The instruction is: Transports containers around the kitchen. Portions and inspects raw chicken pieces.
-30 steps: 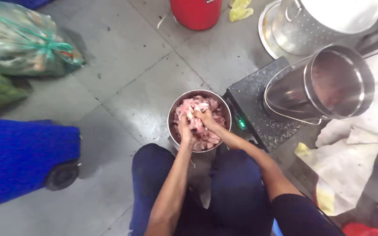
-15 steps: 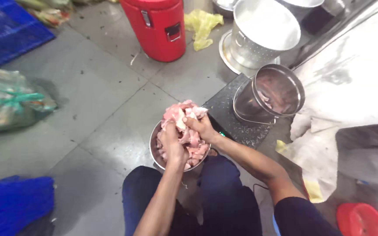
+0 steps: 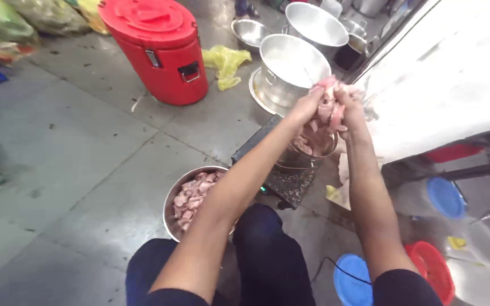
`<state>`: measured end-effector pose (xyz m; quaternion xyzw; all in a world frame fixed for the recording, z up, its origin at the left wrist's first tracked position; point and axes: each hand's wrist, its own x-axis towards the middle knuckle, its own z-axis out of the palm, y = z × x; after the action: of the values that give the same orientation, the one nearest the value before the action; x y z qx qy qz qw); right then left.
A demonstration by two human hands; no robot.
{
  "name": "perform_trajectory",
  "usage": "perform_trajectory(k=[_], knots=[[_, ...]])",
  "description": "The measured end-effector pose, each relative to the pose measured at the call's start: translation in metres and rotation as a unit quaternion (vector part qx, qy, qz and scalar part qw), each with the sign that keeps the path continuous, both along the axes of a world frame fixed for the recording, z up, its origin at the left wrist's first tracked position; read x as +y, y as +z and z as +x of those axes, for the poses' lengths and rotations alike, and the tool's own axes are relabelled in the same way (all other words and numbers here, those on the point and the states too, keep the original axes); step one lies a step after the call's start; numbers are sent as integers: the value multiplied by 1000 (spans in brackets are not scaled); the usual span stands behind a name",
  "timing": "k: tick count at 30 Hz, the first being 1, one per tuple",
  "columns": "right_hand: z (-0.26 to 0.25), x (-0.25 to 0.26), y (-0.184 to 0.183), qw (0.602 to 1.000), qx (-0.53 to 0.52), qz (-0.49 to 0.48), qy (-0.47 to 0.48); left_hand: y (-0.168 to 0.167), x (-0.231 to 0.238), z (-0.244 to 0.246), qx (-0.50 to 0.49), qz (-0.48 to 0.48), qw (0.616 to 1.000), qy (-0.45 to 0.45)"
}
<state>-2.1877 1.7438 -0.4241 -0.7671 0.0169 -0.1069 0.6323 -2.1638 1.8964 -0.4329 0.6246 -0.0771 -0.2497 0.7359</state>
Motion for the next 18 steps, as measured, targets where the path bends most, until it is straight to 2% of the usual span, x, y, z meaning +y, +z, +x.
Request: perform_trajectory(k=[2,4,6,8,9,11,12,14,16,18], knots=[[19,-33,-31,966,191,-172,4,-21,21,10,-89,153,983,-41],[34,-59,-56,922,266,-277,47,-43,66,4,-175,231,957,-18],[25,-61,-61,909,227,-347,32,-78,124,-23,-173,220,959,35],[-10,-33,-54,916,130,-378,21,-130,182,-62,-105,213,965,113],[-31,-9,-53,924,82,-371,46,-162,208,-83,-57,217,962,155],[-61,49,-76,930,54,-312,189,-231,249,-136,58,260,938,220],[-67,81,-103,914,84,-272,288,-263,264,-165,117,297,919,232],[-69,148,-183,838,188,-240,452,-317,280,-213,209,356,882,230],[-79,195,-277,765,251,-297,513,-349,272,-244,245,383,867,203],[-83,227,-345,719,264,-392,510,-347,268,-238,268,397,864,154]])
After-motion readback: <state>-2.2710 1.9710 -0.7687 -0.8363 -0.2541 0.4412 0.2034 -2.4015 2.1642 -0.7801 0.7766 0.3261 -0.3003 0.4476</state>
